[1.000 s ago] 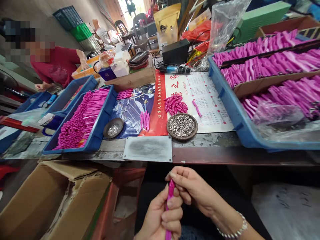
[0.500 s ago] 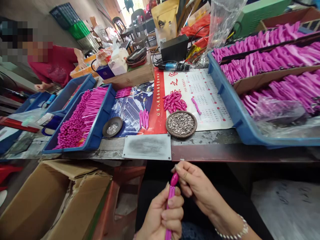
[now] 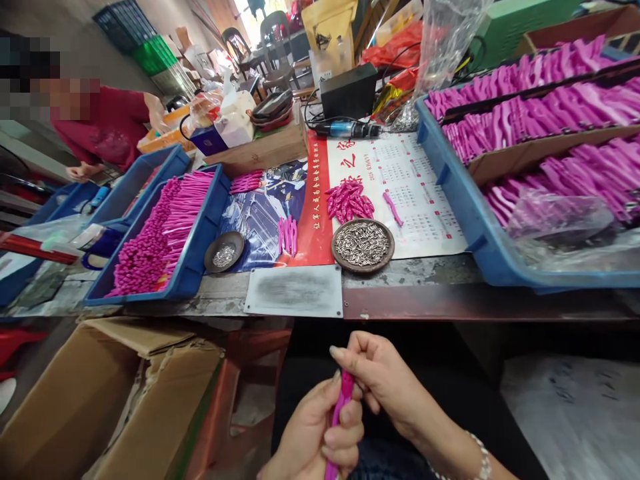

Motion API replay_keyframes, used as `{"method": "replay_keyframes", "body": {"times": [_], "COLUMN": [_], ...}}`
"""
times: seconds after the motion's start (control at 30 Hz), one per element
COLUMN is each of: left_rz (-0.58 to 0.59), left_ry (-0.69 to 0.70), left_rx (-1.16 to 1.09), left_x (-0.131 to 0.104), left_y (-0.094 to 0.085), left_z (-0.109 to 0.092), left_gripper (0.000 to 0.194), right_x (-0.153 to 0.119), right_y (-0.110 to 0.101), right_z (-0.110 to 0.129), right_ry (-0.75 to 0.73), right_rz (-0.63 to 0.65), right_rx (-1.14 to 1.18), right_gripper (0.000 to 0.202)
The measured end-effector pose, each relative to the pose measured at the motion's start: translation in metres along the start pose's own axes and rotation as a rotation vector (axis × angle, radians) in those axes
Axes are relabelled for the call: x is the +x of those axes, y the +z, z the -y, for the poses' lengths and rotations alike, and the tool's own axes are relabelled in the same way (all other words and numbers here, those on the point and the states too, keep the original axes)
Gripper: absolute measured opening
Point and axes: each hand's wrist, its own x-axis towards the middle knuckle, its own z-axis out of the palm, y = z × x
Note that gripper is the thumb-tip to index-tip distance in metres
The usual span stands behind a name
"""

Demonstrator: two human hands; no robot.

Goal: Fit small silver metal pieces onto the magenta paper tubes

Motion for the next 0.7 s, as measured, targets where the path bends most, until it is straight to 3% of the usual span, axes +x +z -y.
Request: {"method": "replay_keyframes", "body": {"times": [0.37, 0.53, 0.7], "left_rz": [0.102, 0.160, 0.202], "left_ry": [-0.127, -0.074, -0.056], "left_rx": [-0.226, -0.279, -0.237], "left_x": [0.003, 0.005, 0.007], "left_y": [0.000, 0.006, 0.014], "left_z": [0.001, -0.005, -0.010], "left_gripper": [0.026, 0.027, 0.029], "right_x": [-0.009, -0.005, -0.002], "right_y": [0.004, 0.009, 0.008], "right_z": [0.001, 0.019, 0.040], "right_ry": [-0.042, -0.094, -0.065], "right_rz": [-0.033, -0.025, 0.075], "right_rx": [-0.061, -0.134, -0.228], "right_gripper": [0.052, 0.053, 0.053]}}
